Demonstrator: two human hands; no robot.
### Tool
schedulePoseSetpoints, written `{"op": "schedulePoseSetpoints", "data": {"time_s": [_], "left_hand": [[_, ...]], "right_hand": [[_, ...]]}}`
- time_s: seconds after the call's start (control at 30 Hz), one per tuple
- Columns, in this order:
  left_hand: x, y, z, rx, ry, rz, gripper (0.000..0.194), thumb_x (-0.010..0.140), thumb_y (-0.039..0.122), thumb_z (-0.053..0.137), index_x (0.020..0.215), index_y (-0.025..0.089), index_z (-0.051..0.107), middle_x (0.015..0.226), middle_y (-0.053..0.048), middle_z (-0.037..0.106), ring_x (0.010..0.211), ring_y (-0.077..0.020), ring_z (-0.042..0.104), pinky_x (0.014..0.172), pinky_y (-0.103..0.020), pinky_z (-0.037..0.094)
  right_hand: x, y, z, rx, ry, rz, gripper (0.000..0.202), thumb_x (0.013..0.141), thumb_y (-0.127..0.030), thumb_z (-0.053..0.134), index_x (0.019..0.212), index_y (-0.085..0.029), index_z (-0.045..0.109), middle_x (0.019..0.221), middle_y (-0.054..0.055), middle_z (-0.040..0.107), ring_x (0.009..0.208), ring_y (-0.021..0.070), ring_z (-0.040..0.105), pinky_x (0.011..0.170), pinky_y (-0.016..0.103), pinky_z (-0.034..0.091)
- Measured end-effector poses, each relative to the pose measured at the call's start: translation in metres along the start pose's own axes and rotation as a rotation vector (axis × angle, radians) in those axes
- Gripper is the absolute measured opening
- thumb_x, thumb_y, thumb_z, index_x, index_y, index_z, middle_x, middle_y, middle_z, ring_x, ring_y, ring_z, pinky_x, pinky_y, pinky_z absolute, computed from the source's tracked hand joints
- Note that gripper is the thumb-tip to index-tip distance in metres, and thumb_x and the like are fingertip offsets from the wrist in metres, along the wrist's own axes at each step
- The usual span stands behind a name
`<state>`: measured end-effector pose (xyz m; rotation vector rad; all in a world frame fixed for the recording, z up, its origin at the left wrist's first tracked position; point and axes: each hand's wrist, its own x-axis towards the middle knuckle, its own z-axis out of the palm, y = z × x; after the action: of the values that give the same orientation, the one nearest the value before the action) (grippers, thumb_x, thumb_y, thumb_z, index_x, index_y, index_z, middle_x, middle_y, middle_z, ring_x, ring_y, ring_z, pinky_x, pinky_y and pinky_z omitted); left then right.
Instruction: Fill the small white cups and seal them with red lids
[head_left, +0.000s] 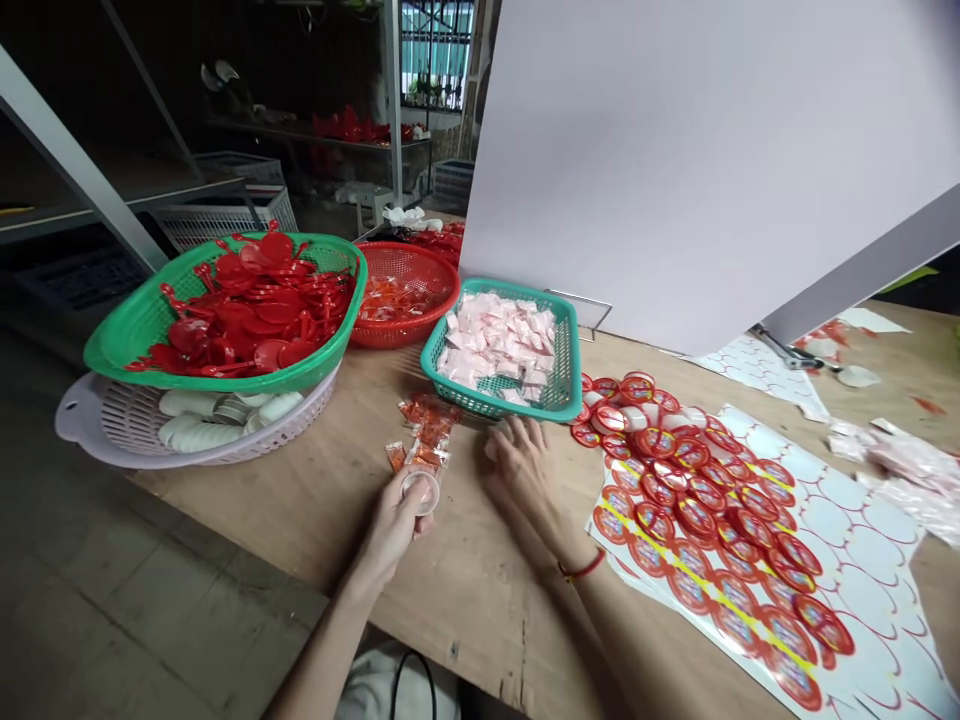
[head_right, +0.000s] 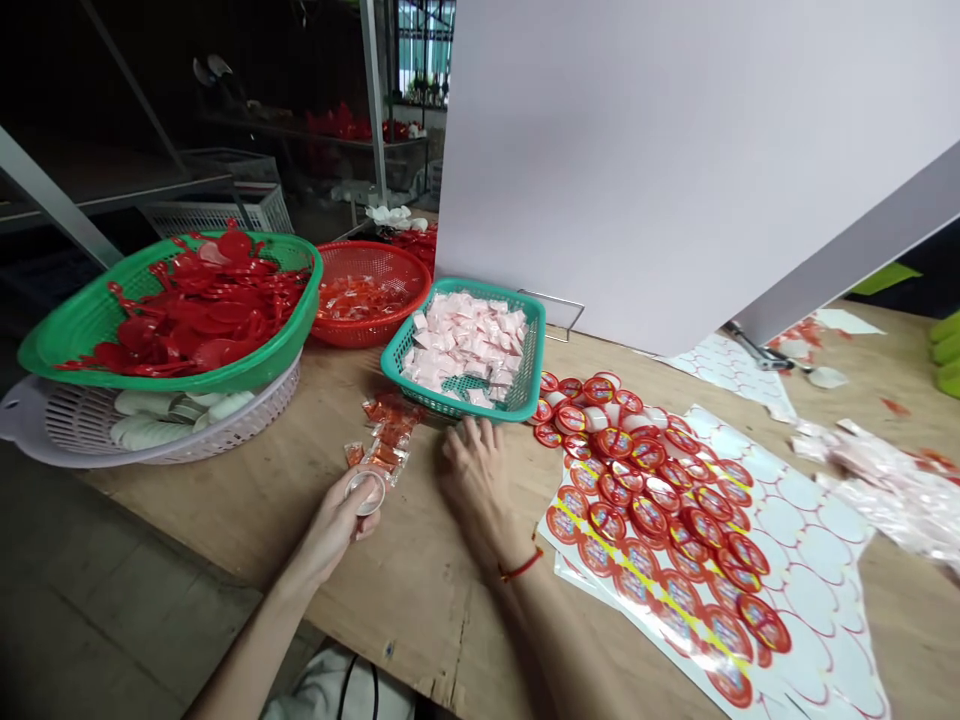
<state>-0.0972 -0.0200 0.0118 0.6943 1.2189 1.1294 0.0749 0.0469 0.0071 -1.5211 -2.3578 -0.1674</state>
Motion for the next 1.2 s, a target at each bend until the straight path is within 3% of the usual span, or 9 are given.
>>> {"op": "schedulePoseSetpoints", "data": {"time_s": [0.13, 0.3, 0.43, 0.63, 0.73, 0.9, 1.0, 1.1, 1.2], "left_hand": [[0.003, 0.001, -0.008, 0.008, 0.002, -0.001, 0.022, 0.071, 0.037, 0.056, 0.081, 0.018, 0.051, 0.055, 0.007, 0.046, 0.041, -0.0053, 0.039, 0.040, -0.017, 0.022], [0.002, 0.003, -0.010, -0.002, 0.016, 0.016, 0.018, 0.070, 0.030, 0.055, 0.081, 0.018, 0.049, 0.058, 0.006, 0.047, 0.039, -0.0045, 0.036, 0.039, -0.018, 0.020], [0.000, 0.005, -0.015, -0.045, 0.021, 0.035, 0.026, 0.074, 0.040, 0.053, 0.085, 0.017, 0.051, 0.062, 0.004, 0.051, 0.042, -0.0053, 0.038, 0.041, -0.019, 0.023], [0.005, -0.002, -0.005, -0.088, -0.050, -0.043, 0.056, 0.074, 0.067, 0.038, 0.090, 0.016, 0.053, 0.054, 0.004, 0.048, 0.042, -0.0082, 0.038, 0.042, -0.021, 0.023], [0.006, -0.008, 0.008, -0.045, -0.117, -0.043, 0.058, 0.075, 0.068, 0.034, 0.092, 0.016, 0.054, 0.049, 0.005, 0.043, 0.043, -0.0089, 0.036, 0.042, -0.021, 0.022], [0.003, -0.014, 0.028, -0.037, -0.207, -0.082, 0.052, 0.074, 0.063, 0.045, 0.096, 0.017, 0.055, 0.059, 0.005, 0.045, 0.047, -0.0080, 0.037, 0.044, -0.020, 0.025], [0.000, -0.014, 0.038, -0.049, -0.179, -0.080, 0.044, 0.073, 0.056, 0.053, 0.095, 0.018, 0.054, 0.065, 0.004, 0.046, 0.049, -0.0071, 0.037, 0.046, -0.020, 0.025], [-0.001, -0.015, 0.046, -0.046, -0.205, -0.049, 0.038, 0.078, 0.052, 0.049, 0.095, 0.019, 0.055, 0.070, 0.003, 0.048, 0.050, -0.0070, 0.037, 0.046, -0.020, 0.026], [0.000, -0.018, 0.054, -0.018, -0.197, -0.019, 0.034, 0.078, 0.049, 0.050, 0.095, 0.020, 0.057, 0.079, 0.001, 0.053, 0.056, -0.0090, 0.043, 0.048, -0.020, 0.031]], "right_hand": [[-0.003, -0.002, -0.006, 0.112, 0.032, -0.084, 0.028, 0.081, -0.021, 0.050, 0.107, -0.016, 0.059, 0.109, 0.013, 0.055, 0.098, 0.0268, 0.046, 0.085, 0.041, 0.037], [0.032, -0.042, 0.008, 0.203, -0.101, -0.045, 0.023, 0.087, -0.030, 0.044, 0.087, -0.015, 0.061, 0.087, 0.012, 0.061, 0.084, 0.0247, 0.050, 0.074, 0.036, 0.040], [0.045, -0.052, 0.019, 0.243, -0.113, 0.019, 0.010, 0.081, -0.016, 0.051, 0.079, -0.014, 0.059, 0.080, 0.012, 0.062, 0.078, 0.0240, 0.053, 0.068, 0.033, 0.041], [0.020, -0.034, -0.018, 0.521, -0.108, -0.014, 0.014, 0.083, -0.010, 0.044, 0.081, -0.015, 0.057, 0.073, 0.003, 0.061, 0.060, 0.0121, 0.052, 0.055, 0.021, 0.040], [0.003, -0.032, -0.036, 0.688, -0.133, -0.117, 0.018, 0.079, -0.005, 0.044, 0.076, -0.015, 0.058, 0.069, 0.003, 0.059, 0.059, 0.0122, 0.051, 0.054, 0.021, 0.038], [-0.015, -0.028, -0.044, 0.595, -0.205, -0.085, 0.027, 0.073, 0.003, 0.042, 0.075, -0.015, 0.063, 0.073, 0.006, 0.059, 0.059, 0.0126, 0.053, 0.053, 0.021, 0.039], [-0.022, -0.025, -0.042, 0.604, -0.126, -0.028, 0.026, 0.074, 0.001, 0.046, 0.082, -0.016, 0.064, 0.071, 0.004, 0.060, 0.057, 0.0129, 0.054, 0.052, 0.021, 0.039], [-0.032, -0.025, -0.036, 0.534, 0.067, 0.094, 0.023, 0.077, -0.003, 0.048, 0.093, -0.014, 0.061, 0.068, 0.004, 0.061, 0.056, 0.0145, 0.053, 0.051, 0.023, 0.039], [-0.045, -0.028, -0.028, 0.400, 0.224, 0.061, 0.019, 0.079, -0.006, 0.045, 0.079, -0.016, 0.062, 0.066, 0.006, 0.061, 0.059, 0.0169, 0.050, 0.052, 0.025, 0.038]]}}
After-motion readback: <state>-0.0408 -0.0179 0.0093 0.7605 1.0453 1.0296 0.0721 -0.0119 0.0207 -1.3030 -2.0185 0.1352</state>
